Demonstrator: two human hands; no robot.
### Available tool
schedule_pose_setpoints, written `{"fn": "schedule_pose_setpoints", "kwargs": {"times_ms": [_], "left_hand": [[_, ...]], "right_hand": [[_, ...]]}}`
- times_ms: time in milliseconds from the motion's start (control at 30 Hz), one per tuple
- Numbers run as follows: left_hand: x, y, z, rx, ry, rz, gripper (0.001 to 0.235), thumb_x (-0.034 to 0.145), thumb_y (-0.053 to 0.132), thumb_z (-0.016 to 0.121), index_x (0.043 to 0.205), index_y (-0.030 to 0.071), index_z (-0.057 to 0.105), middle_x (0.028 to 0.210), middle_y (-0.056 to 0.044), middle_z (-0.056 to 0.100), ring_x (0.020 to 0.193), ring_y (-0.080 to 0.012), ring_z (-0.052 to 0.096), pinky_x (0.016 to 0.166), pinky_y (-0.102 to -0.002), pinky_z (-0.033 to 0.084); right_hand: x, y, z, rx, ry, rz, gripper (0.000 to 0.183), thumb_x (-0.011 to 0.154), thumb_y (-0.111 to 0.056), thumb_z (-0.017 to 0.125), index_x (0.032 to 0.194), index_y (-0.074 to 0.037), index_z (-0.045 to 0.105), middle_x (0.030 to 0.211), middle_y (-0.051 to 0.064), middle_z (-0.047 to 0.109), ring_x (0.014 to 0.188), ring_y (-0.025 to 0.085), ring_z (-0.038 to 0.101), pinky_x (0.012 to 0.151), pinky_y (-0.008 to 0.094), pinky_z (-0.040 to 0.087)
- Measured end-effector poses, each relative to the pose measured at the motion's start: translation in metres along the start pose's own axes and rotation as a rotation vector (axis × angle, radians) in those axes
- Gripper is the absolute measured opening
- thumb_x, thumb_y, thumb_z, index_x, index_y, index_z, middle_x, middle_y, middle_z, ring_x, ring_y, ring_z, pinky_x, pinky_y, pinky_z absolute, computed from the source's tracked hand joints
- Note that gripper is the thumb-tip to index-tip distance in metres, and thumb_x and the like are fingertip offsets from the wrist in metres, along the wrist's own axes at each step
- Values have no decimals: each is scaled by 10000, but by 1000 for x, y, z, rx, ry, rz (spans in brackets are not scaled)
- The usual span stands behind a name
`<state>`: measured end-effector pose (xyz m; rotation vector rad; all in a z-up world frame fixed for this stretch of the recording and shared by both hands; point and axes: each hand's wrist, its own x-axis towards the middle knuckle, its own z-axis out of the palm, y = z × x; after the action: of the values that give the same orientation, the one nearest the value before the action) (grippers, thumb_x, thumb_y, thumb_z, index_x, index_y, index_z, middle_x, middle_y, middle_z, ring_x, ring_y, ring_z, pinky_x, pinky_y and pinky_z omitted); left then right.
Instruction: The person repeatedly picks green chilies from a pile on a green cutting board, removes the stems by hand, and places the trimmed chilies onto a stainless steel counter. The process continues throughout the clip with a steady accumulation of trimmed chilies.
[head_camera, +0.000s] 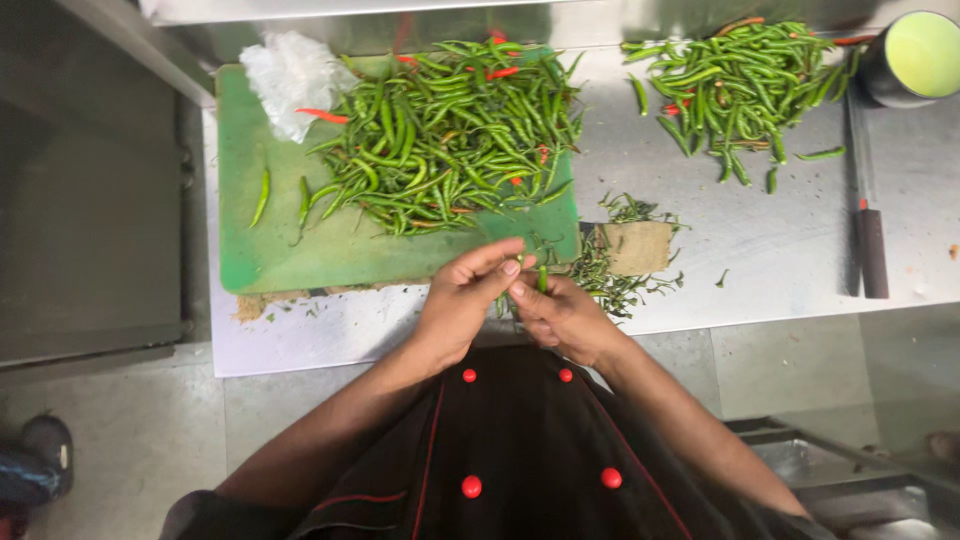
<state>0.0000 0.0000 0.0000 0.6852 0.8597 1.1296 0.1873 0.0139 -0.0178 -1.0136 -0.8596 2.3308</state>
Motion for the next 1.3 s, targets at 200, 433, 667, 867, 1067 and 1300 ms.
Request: {"fn": "schedule_pose_setpoints", "kwargs": {"times_ms": [200,433,667,867,1067,1300], "left_hand": [[9,-13,5,-34,-44,-10,315,994,78,641,1284,-46,639,1213,-144,745,1148,-186,673,1060,-331,508],[23,-6,2,250,-193,28,239,1026,126,643,1202,-13,725,1183,-92,740,1184,-198,630,1066,-356,487],[23,31,10,1405,-42,880,154,919,92,682,1052,54,750,1172,-53,730,1260,-273,607,1033,-452,415],[31,48,11,1619,101,843,387,748,0,636,1115,25,758,1148,-140,719,1105,-322,616,951,-432,446],[81,19,45,1714,87,775,124,859,126,696,907,16,726,904,-127,689,833,-284,692,686,-387,569],[102,-5,28,1945,56,551,128,824,62,654,925,33,726,989,-163,710,701,-243,722,586,-367,581]], "right_hand": [[-10,-1,1,180,80,-71,309,994,-373,625,818,-153,498,647,-64,410,523,54,364,431,218,270],[-19,-22,-13,132,-2,-8,364,1028,-372,598,852,-55,560,583,-48,384,453,75,336,391,244,258],[-13,-34,-18,153,42,156,354,1034,-388,586,839,-97,536,581,-58,387,437,56,315,374,241,216],[-28,-86,-87,-817,570,-439,280,1069,-297,628,998,-27,656,705,42,591,570,157,527,494,323,413],[-15,-235,-185,-1835,1097,-1108,330,1002,-220,795,1012,89,678,906,233,706,769,364,681,649,431,542],[-1,-153,-95,-1385,755,-898,189,962,12,675,1136,-46,722,1049,131,739,826,272,691,737,387,563]]}}
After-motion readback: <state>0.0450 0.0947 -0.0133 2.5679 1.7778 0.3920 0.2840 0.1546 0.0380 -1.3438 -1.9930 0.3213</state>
